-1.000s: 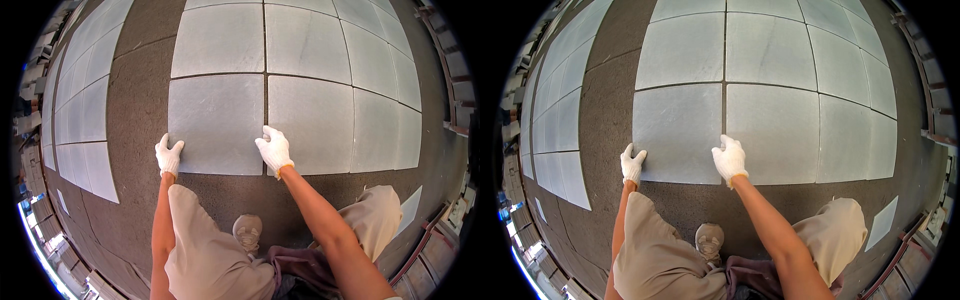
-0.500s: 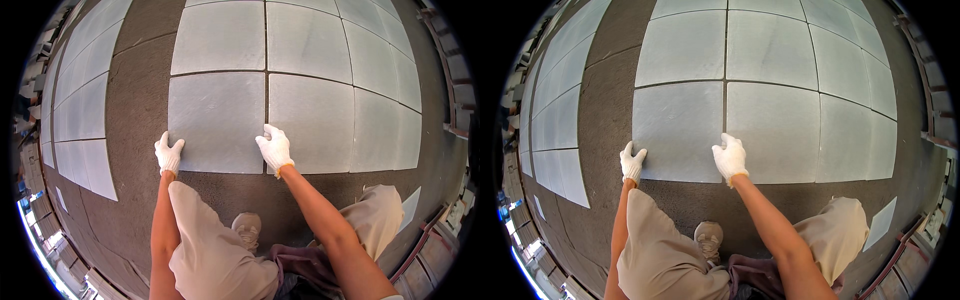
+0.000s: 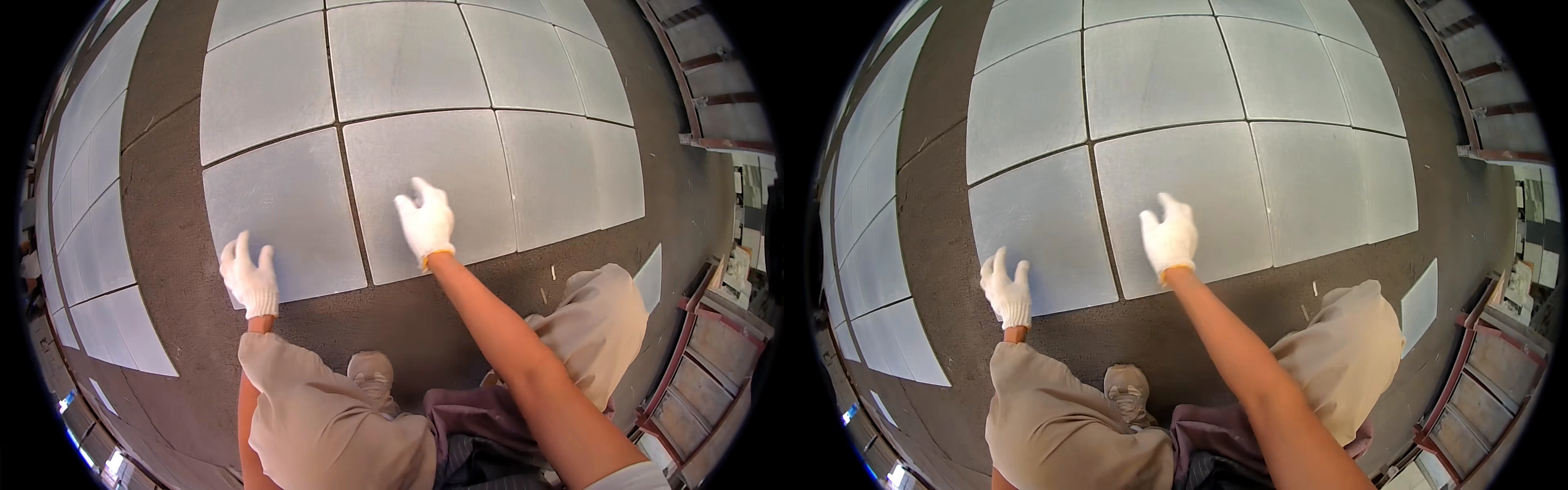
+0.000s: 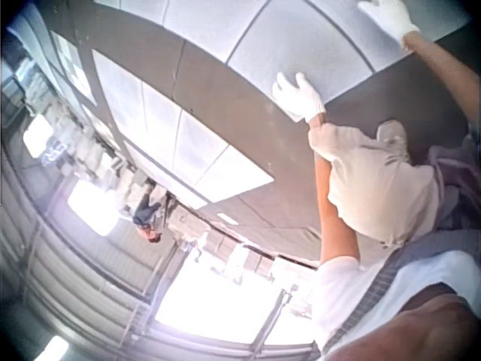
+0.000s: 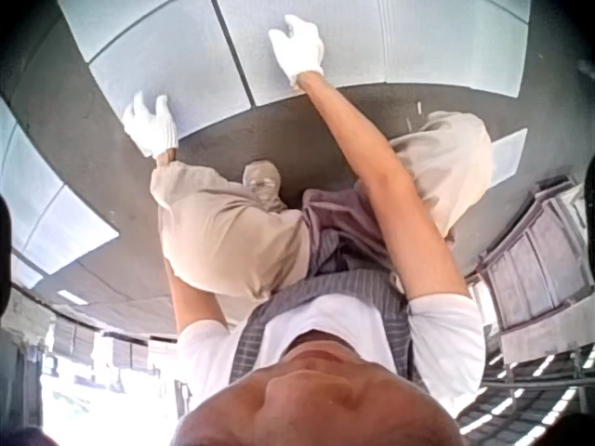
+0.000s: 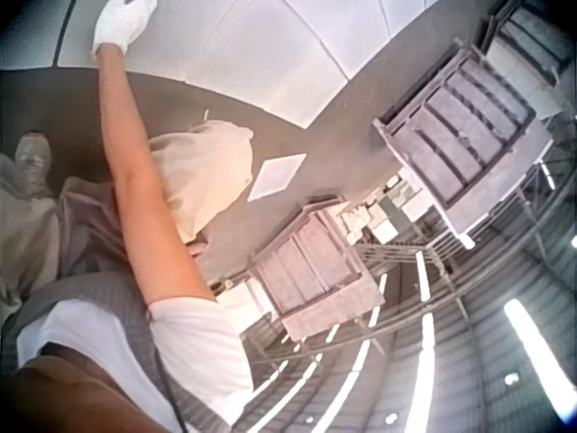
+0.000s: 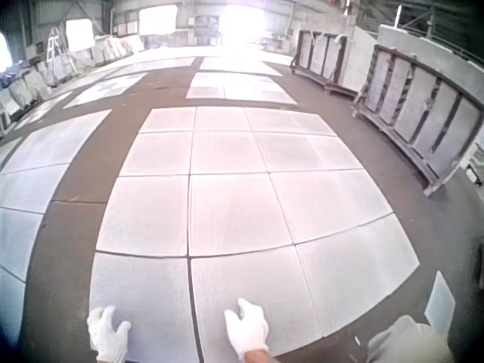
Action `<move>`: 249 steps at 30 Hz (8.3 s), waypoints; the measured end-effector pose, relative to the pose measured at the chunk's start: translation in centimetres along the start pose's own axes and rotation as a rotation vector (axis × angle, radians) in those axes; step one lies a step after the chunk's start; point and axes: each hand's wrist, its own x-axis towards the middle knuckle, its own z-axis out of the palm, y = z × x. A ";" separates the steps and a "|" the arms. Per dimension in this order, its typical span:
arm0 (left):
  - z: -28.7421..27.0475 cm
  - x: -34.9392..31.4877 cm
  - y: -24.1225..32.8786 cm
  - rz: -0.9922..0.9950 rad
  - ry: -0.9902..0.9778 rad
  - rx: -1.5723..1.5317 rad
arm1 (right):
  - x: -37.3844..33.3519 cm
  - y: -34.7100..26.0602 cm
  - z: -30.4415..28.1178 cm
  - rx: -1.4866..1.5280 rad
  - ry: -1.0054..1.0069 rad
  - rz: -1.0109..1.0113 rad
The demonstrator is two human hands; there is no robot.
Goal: The person places square gray tiles onto a prepared floor surface, aligning them in a grid pattern. The person adjusts tile positions and inserts spacers between tiles to maintain consistent gaps.
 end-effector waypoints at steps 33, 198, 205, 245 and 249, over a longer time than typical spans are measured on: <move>5.3 -4.1 12.6 0.373 -0.118 -0.116 | 9.9 8.7 -10.6 -0.316 0.241 0.402; 6.0 13.9 17.8 0.663 -0.317 -0.115 | 9.1 9.0 -11.8 -0.277 0.136 0.208; 6.4 13.6 17.4 0.667 -0.264 -0.153 | 9.0 9.3 -11.8 -0.256 0.141 0.172; 7.3 -5.9 10.1 0.787 0.005 -0.121 | 9.0 9.7 -12.1 -0.266 0.119 0.145; 7.0 -5.6 9.9 0.755 -0.104 -0.134 | 8.7 9.2 -11.7 -0.307 0.126 0.152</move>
